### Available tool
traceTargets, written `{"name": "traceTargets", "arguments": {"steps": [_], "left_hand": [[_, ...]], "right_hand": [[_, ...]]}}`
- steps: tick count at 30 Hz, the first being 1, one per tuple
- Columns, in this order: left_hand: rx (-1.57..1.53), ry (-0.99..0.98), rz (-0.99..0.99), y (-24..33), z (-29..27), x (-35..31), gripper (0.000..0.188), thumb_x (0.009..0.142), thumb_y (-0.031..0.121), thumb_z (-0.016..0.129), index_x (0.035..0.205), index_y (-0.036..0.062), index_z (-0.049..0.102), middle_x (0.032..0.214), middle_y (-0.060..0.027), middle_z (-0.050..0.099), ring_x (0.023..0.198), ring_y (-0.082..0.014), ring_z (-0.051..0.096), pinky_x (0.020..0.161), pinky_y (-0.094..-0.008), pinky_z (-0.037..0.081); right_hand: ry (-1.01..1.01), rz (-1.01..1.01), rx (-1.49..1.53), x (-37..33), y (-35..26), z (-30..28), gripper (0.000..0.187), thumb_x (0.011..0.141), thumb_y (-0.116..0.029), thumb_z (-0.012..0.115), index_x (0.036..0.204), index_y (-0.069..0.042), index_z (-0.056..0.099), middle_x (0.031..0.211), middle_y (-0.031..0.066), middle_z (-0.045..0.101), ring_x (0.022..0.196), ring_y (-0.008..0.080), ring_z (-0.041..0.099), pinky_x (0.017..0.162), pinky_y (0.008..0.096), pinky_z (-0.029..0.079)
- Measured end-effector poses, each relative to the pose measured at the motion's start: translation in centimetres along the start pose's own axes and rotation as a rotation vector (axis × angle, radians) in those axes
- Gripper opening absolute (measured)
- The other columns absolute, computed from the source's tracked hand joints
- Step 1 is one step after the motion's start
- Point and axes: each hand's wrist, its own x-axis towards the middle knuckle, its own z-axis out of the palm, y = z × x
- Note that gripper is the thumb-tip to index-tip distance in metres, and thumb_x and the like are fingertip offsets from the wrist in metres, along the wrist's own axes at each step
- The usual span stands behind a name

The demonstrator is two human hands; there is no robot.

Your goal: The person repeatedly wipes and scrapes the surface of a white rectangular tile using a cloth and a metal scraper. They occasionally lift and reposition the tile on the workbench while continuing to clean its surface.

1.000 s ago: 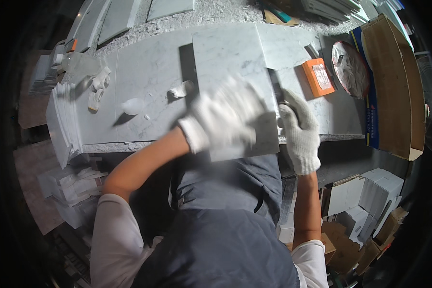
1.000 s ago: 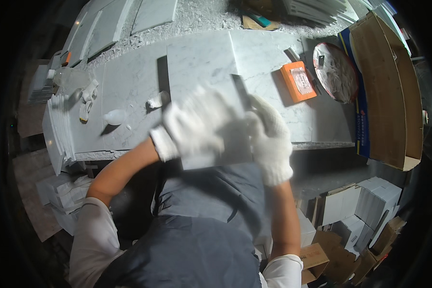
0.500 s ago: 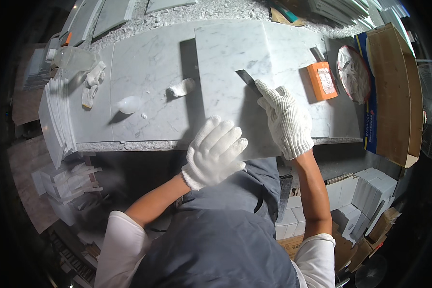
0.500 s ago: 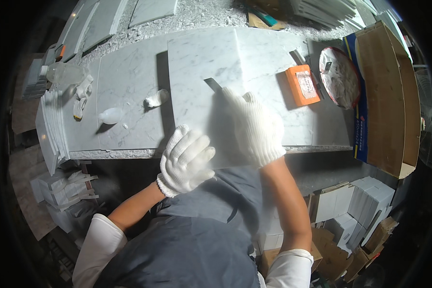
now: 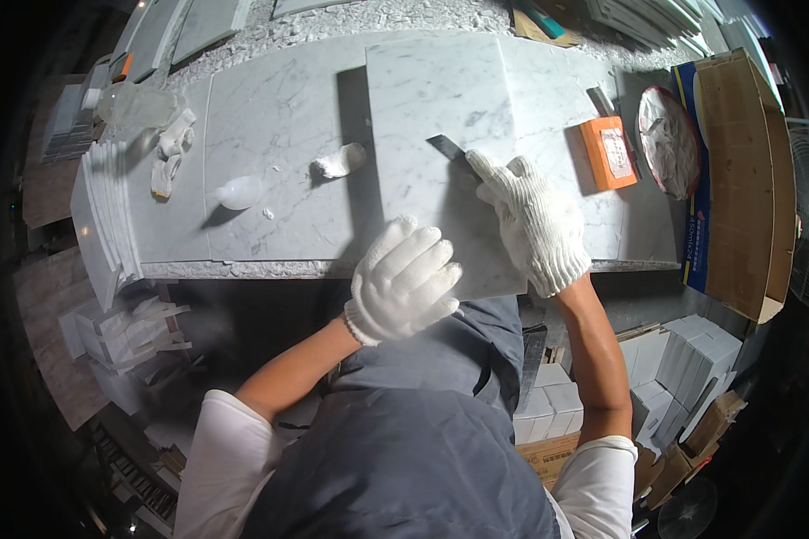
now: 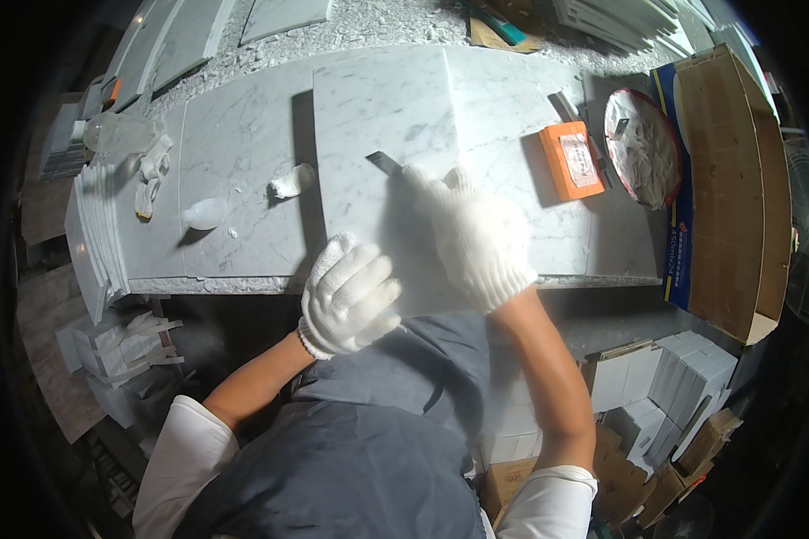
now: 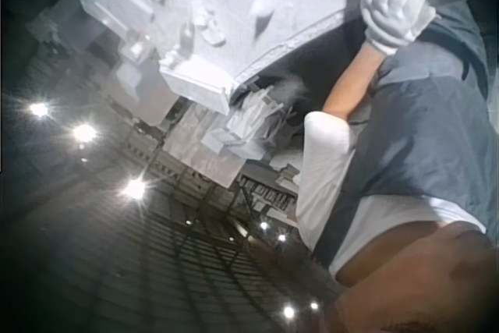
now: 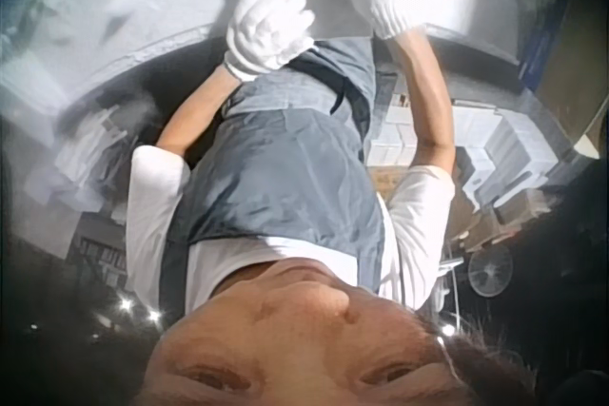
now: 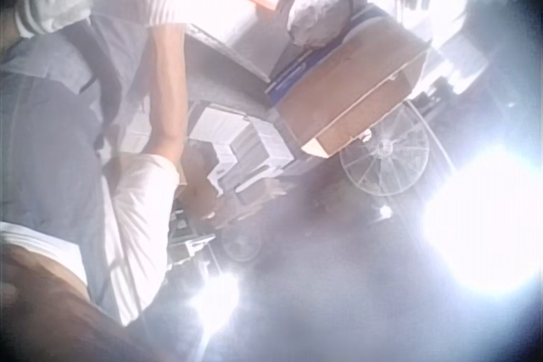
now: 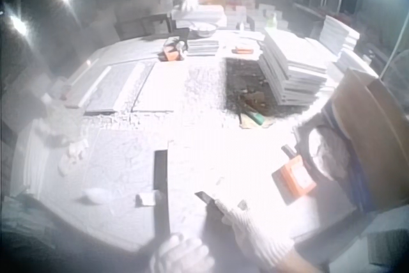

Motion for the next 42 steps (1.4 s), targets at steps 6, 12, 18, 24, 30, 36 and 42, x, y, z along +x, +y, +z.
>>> {"name": "traceTargets", "arguments": {"steps": [6,12,18,24,30,36,42], "left_hand": [[0.032,0.036,-0.008,0.6,-0.4,0.9,0.03,0.086,0.027,0.068,0.109,0.0081,0.07,0.118,-0.0119,0.066,0.118,-0.0319,0.061,0.104,-0.0547,0.049],[0.026,0.05,0.032,0.5,-0.2,1.0,0.031,0.087,0.027,0.067,0.111,0.0074,0.066,0.117,-0.0151,0.064,0.114,-0.0369,0.059,0.098,-0.0581,0.048],[0.03,0.062,0.031,0.7,-0.2,0.8,0.032,0.083,0.024,0.069,0.109,0.0066,0.067,0.116,-0.0146,0.064,0.111,-0.0369,0.06,0.097,-0.0579,0.048],[0.071,0.04,0.046,0.6,-0.7,1.5,0.032,0.085,0.028,0.068,0.11,0.0068,0.068,0.118,-0.0148,0.064,0.116,-0.0363,0.059,0.1,-0.0593,0.046],[0.001,-0.106,-0.109,3.0,-2.2,2.1,0.043,0.096,0.041,0.06,0.127,0.012,0.067,0.133,-0.0134,0.062,0.134,-0.0288,0.051,0.119,-0.0481,0.036],[-0.073,-0.418,-0.017,-0.4,-1.7,6.5,0.053,0.1,0.055,0.048,0.131,0.0155,0.063,0.137,-0.009,0.06,0.134,-0.028,0.05,0.119,-0.0442,0.034],[0.532,-0.129,-0.175,-8.7,-3.9,8.9,0.066,0.1,0.055,0.048,0.149,0.01,0.049,0.161,-0.0106,0.039,0.153,-0.0282,0.026,0.126,-0.05,0.014]], "right_hand": [[-0.097,-0.037,-0.122,-0.9,-1.1,-1.2,0.043,0.092,-0.006,0.059,0.133,-0.017,0.067,0.089,0.0087,0.07,0.075,0.027,0.068,0.07,0.0358,0.055],[-0.111,-0.054,0.468,1.0,1.5,-0.6,0.042,0.096,-0.003,0.058,0.136,-0.014,0.065,0.088,0.014,0.067,0.077,0.0253,0.068,0.069,0.0345,0.054],[-0.094,-0.247,0.316,1.3,3.0,0.4,0.041,0.097,0.0,0.056,0.135,-0.011,0.065,0.089,0.0159,0.064,0.083,0.0256,0.069,0.072,0.0354,0.057],[-0.11,-0.207,0.297,1.2,1.3,-1.2,0.046,0.094,-0.001,0.059,0.134,-0.022,0.068,0.106,0.0176,0.066,0.081,0.0316,0.07,0.071,0.0374,0.058],[-0.078,0.067,0.464,-3.9,2.8,-3.3,0.05,0.095,-0.003,0.062,0.144,-0.013,0.058,0.087,0.0057,0.066,0.065,0.0146,0.059,0.056,0.0282,0.049],[0.316,0.54,1.012,-11.4,5.0,-3.2,0.036,0.101,-0.029,0.066,0.119,0.002,0.063,0.083,0.0047,0.066,0.062,0.0099,0.059,0.058,0.0223,0.05],[0.669,0.841,0.825,-13.7,5.7,-0.5,0.02,0.101,-0.012,0.065,0.117,0.001,0.066,0.107,0.009,0.07,0.093,0.0184,0.068,0.076,0.0317,0.059]]}}
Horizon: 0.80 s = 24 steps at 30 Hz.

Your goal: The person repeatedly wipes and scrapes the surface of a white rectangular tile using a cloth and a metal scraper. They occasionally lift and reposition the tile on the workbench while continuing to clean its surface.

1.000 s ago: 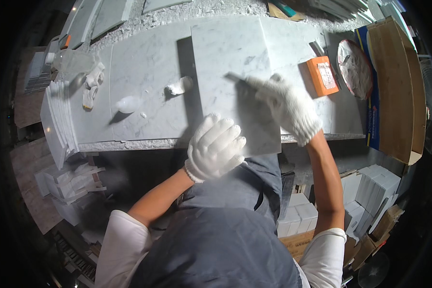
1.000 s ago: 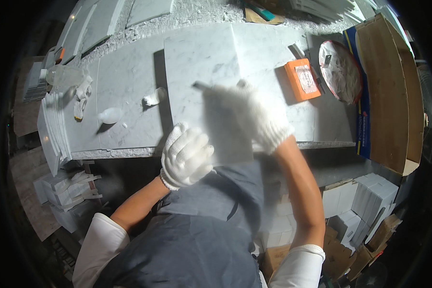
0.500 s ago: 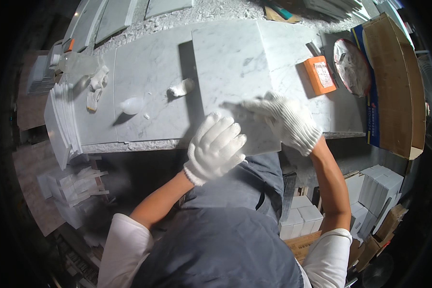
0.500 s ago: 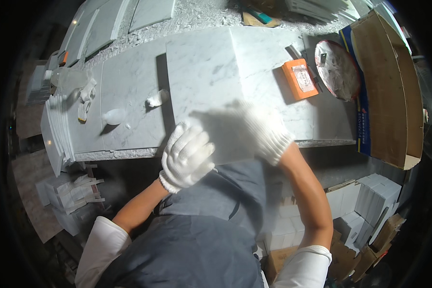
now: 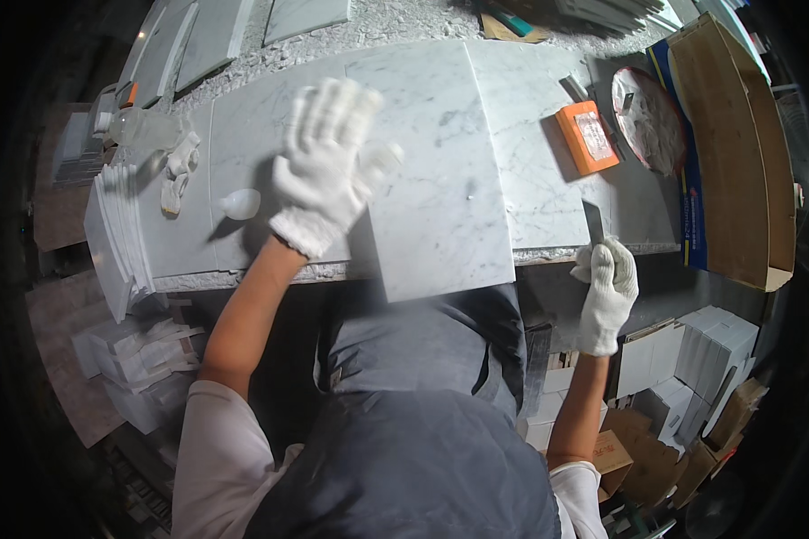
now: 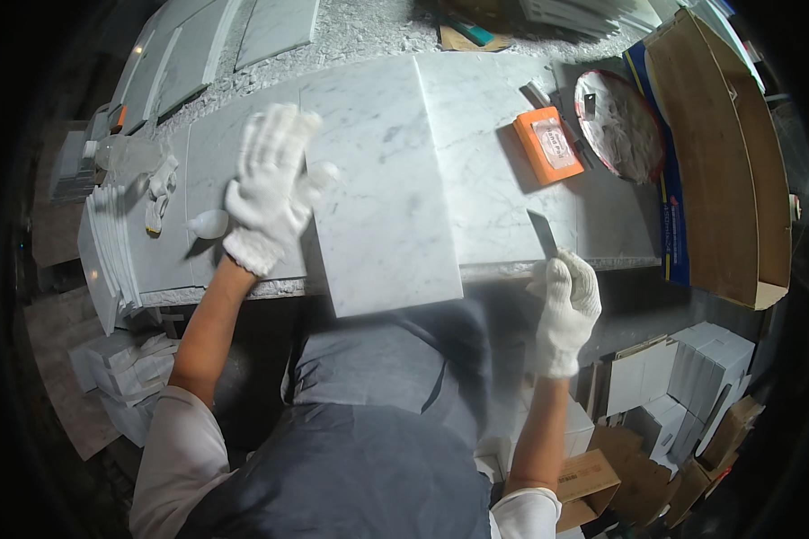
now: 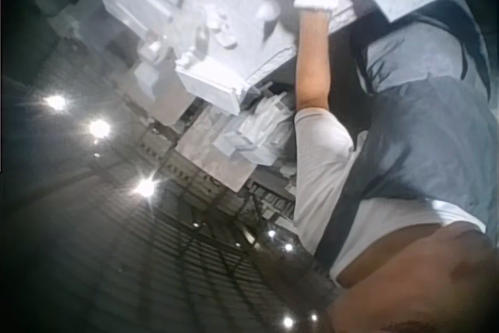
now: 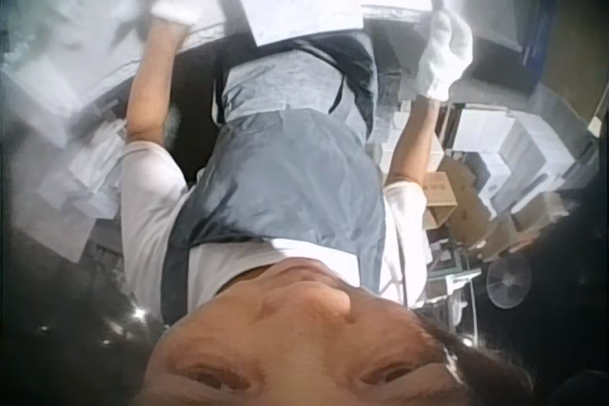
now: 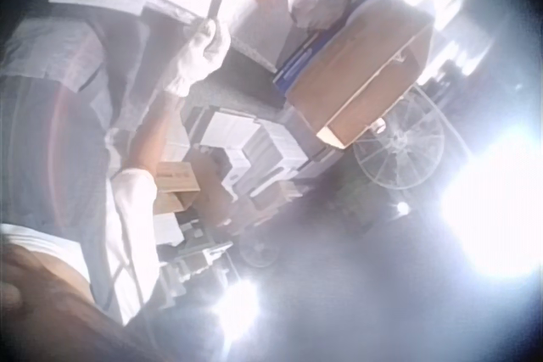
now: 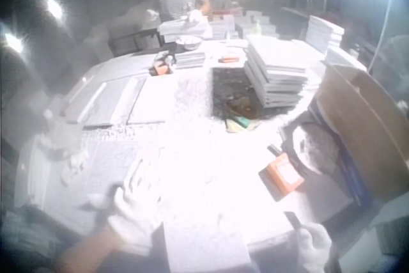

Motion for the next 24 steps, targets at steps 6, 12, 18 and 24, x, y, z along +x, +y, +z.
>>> {"name": "traceTargets", "arguments": {"steps": [6,12,18,24], "left_hand": [[-0.368,-0.345,0.301,9.8,-3.1,-5.3,0.067,0.099,0.061,0.04,0.146,0.0146,0.051,0.158,-0.014,0.041,0.151,-0.0311,0.029,0.127,-0.0479,0.014],[-0.555,-0.347,0.339,8.7,-5.9,-4.0,0.045,0.088,0.047,0.059,0.114,0.011,0.069,0.12,-0.0099,0.065,0.125,-0.0296,0.056,0.115,-0.0416,0.038],[-0.57,-0.414,0.238,10.9,-4.8,-2.3,0.045,0.09,0.046,0.061,0.126,0.0192,0.067,0.138,-0.0133,0.059,0.134,-0.0324,0.051,0.112,-0.0491,0.039],[-1.006,-0.441,0.391,12.3,-5.7,-3.1,0.047,0.096,0.057,0.052,0.111,0.0162,0.07,0.102,-0.0107,0.065,0.107,-0.0321,0.06,0.097,-0.0451,0.051]], "right_hand": [[0.087,-0.979,-0.673,-0.3,4.1,1.2,0.023,0.082,0.007,0.072,0.101,-0.005,0.076,0.102,0.0126,0.071,0.092,0.0235,0.069,0.081,0.0331,0.057],[0.211,-0.545,-0.291,-3.7,6.4,-6.3,0.026,0.092,0.002,0.066,0.118,0.005,0.068,0.108,0.0118,0.07,0.095,0.0198,0.069,0.083,0.0299,0.058],[0.193,0.013,0.217,-5.1,4.5,-2.0,0.029,0.102,-0.015,0.065,0.127,-0.001,0.061,0.109,0.0068,0.07,0.094,0.014,0.071,0.075,0.0262,0.059],[0.091,0.003,0.225,-4.7,2.9,-0.3,0.027,0.102,-0.018,0.064,0.125,-0.003,0.062,0.109,0.0055,0.07,0.097,0.0149,0.069,0.081,0.0287,0.058]]}}
